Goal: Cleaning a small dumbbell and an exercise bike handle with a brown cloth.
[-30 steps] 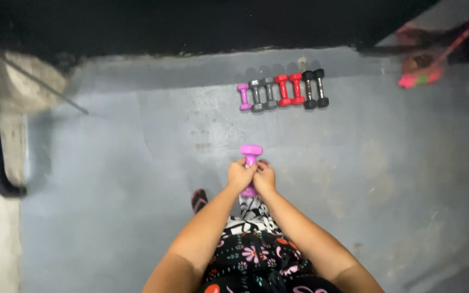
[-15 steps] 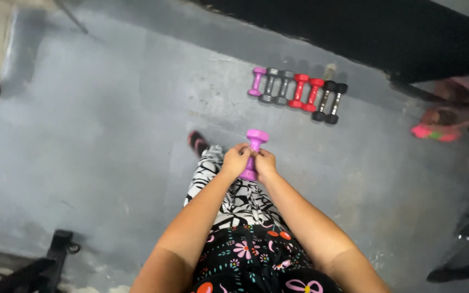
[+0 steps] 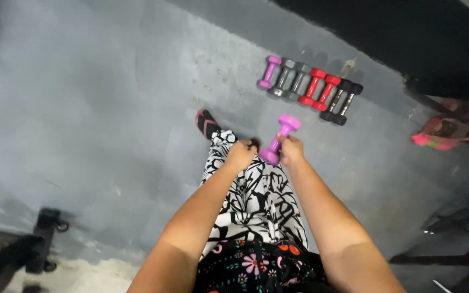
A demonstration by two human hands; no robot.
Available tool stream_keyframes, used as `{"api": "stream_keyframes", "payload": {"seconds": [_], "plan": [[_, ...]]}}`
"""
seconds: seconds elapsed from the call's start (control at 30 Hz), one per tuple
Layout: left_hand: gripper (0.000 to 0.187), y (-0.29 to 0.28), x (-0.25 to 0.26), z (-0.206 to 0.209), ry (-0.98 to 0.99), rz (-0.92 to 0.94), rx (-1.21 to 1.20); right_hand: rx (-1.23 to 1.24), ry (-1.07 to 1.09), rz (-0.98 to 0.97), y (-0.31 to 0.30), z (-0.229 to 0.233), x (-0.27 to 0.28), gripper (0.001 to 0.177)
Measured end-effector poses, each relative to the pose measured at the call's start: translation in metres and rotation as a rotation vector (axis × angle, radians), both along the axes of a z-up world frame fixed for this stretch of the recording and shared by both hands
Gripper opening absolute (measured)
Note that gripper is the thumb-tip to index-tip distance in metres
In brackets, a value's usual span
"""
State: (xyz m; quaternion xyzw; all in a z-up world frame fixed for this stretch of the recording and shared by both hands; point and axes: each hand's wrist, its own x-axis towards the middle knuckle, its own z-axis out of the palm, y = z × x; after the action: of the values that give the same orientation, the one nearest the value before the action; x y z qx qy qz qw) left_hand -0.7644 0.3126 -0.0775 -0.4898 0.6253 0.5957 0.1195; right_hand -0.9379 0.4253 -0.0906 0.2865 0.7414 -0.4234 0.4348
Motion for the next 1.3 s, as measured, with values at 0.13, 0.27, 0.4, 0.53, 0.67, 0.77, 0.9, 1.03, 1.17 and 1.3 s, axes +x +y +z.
{"api": "stream_keyframes", "payload": {"seconds": [0.13,0.27,0.4,0.53,0.67,0.77,0.9,1.03,1.17,1.3], "plan": [[0.057,-0.016,-0.014,-0.019,-0.057,0.006,0.099,0.042,-0.016,0.062,-0.036,-0.020,-0.021,0.030],[0.060,-0.024,-0.044,-0.035,-0.111,0.306,0.542,0.003,0.004,0.160,-0.065,-0.075,-0.041,0.031],[0.059,-0.002,-0.069,-0.098,-0.003,0.790,0.749,-0.063,-0.009,0.230,-0.078,-0.159,-0.053,0.030],[0.059,0.007,-0.100,-0.185,0.073,1.009,0.749,-0.107,0.005,0.260,-0.099,-0.240,-0.071,0.030],[0.055,-0.003,-0.131,-0.258,0.180,1.257,0.799,-0.145,0.019,0.307,-0.109,-0.321,-0.097,0.022],[0.050,-0.009,-0.147,-0.324,0.210,1.292,0.797,-0.140,0.025,0.329,-0.124,-0.376,-0.110,0.020],[0.047,-0.023,-0.169,-0.392,0.290,1.291,0.830,-0.257,0.060,0.263,-0.119,-0.464,-0.138,0.021],[0.049,-0.046,-0.187,-0.434,0.261,1.264,0.855,-0.202,0.089,0.312,-0.136,-0.511,-0.160,0.018],[0.060,-0.064,-0.203,-0.469,0.192,1.161,0.876,-0.125,0.132,0.379,-0.154,-0.536,-0.175,0.020],[0.071,-0.060,-0.208,-0.515,0.141,1.029,0.786,-0.041,0.101,0.340,-0.173,-0.545,-0.175,0.025]]}}
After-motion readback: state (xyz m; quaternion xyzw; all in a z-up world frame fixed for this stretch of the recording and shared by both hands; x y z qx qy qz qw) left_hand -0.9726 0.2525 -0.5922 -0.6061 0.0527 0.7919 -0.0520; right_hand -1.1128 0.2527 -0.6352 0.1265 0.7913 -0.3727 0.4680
